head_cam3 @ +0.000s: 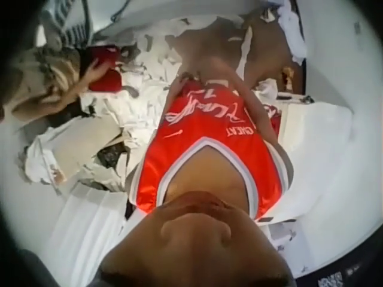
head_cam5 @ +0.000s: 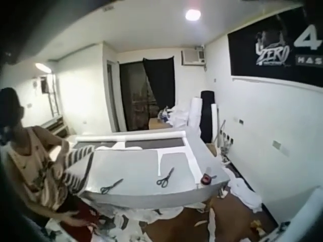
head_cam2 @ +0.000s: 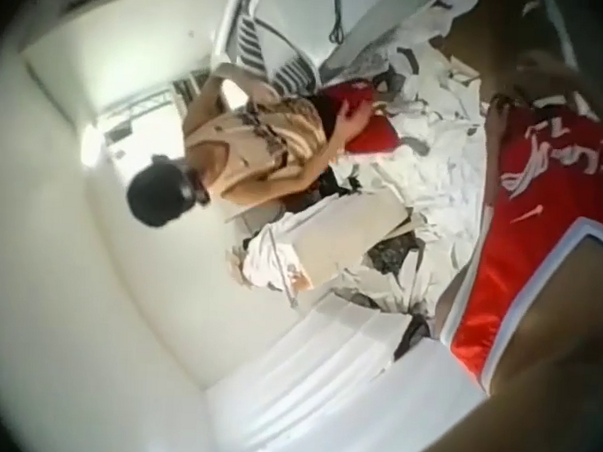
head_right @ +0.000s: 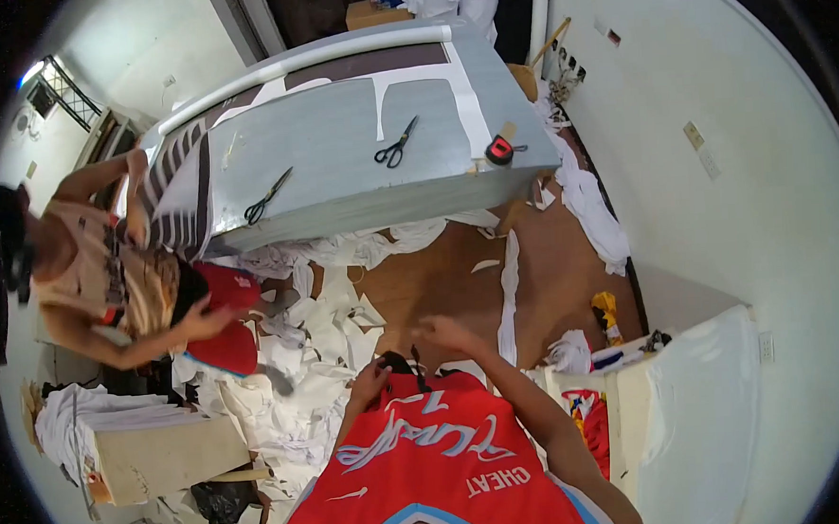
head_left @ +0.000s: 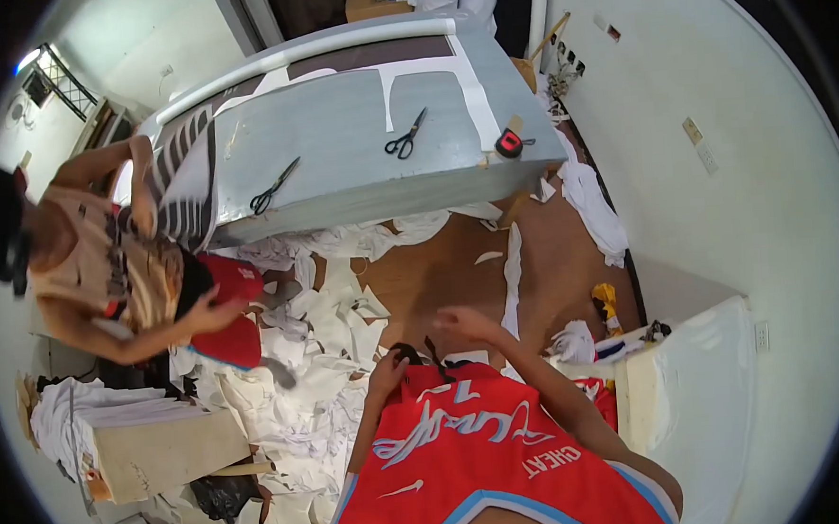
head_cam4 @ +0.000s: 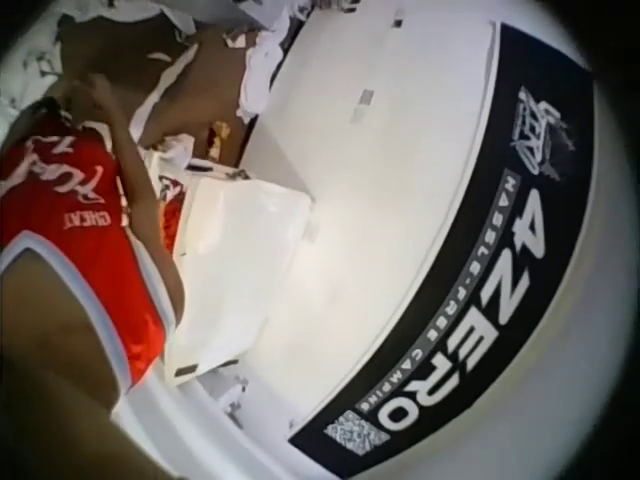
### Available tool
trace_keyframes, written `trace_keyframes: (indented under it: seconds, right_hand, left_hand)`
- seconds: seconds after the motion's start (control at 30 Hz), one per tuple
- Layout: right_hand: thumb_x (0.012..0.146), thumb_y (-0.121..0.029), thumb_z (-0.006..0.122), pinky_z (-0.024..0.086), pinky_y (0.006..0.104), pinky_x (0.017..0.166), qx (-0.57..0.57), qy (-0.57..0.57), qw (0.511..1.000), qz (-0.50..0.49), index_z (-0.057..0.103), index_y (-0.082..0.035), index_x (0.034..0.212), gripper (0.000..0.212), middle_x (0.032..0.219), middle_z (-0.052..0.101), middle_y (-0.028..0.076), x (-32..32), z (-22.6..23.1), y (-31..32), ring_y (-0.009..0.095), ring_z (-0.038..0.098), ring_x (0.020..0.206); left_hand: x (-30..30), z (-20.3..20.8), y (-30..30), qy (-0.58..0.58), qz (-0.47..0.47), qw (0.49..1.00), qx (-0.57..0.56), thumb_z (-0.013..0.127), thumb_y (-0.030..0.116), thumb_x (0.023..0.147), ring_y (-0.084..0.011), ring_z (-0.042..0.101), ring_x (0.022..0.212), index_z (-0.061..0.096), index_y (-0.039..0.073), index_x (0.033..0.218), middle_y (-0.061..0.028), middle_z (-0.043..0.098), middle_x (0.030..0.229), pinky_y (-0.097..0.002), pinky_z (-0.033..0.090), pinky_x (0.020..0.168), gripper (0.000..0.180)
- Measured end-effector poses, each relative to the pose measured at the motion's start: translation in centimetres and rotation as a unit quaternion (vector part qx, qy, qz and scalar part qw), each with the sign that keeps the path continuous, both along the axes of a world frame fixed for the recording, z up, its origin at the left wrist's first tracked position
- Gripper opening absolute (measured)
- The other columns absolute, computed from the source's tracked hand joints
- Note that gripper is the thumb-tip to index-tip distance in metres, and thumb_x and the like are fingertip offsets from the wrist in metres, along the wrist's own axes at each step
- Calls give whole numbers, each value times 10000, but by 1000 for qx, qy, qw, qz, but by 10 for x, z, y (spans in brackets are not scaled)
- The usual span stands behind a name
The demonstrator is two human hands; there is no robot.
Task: Cutting out printed patterns from a large vinyl sheet using scissors.
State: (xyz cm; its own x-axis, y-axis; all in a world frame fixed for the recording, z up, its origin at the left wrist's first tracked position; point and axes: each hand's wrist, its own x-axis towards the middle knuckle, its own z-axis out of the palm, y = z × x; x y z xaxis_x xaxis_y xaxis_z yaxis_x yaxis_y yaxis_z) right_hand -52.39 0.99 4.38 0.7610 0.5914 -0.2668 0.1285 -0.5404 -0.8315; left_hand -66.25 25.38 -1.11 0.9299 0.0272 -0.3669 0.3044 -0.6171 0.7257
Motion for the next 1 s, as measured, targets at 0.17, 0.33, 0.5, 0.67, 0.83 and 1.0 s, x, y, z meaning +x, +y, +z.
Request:
trace_keyframes:
  seconds: [0.17,0.33,0.5,0.67,0.83,1.0]
  right_hand:
    - [881,-358,605,472,428,795,69,-54,989,-119,614,40,1006,418,963,639,234,202,22,89,335,625,901]
    - [883,-330,600,470,453,745,-8,-85,957,-278,562,49,912,382,913,620,245,387,-12,179,379,608,867]
    - [826,-329,644,506,469,795,-150,-16,876,-459,602,1,951,355,987,646,212,471,-57,211,369,619,985]
    - [730,-405,702,524,458,789,-233,15,853,-467,619,-15,929,445,936,667,188,496,-35,202,355,656,899]
    - [751,-341,690,540,410,737,-194,83,913,-348,648,34,836,386,896,676,176,537,-1,155,311,670,837]
    - [916,-146,591,512,321,757,390,391,805,-215,582,-8,1008,167,927,639,86,519,-36,22,170,624,830]
  left_hand:
    - [96,3,21,-121,0,993,4,575,302,922,-302,623,977,571,8,1201,-185,636,1082,-361,483,867,405]
    - [196,-13,50,-70,86,988,-112,575,247,918,-237,644,871,564,36,1223,-149,664,952,-334,501,775,370]
    - [292,3,91,-75,209,965,-136,584,262,916,-219,647,861,569,32,1212,-134,661,964,-338,507,764,375]
    - [416,53,134,-97,161,979,-82,552,198,939,-157,575,786,567,9,1207,-88,618,890,-292,470,732,329]
    - [575,74,135,-203,126,971,-17,547,160,941,-169,578,776,583,26,1185,-95,600,854,-290,469,734,281]
    - [719,63,21,-269,131,953,-37,527,83,921,-258,605,906,547,48,1225,-113,606,1010,-353,482,789,307]
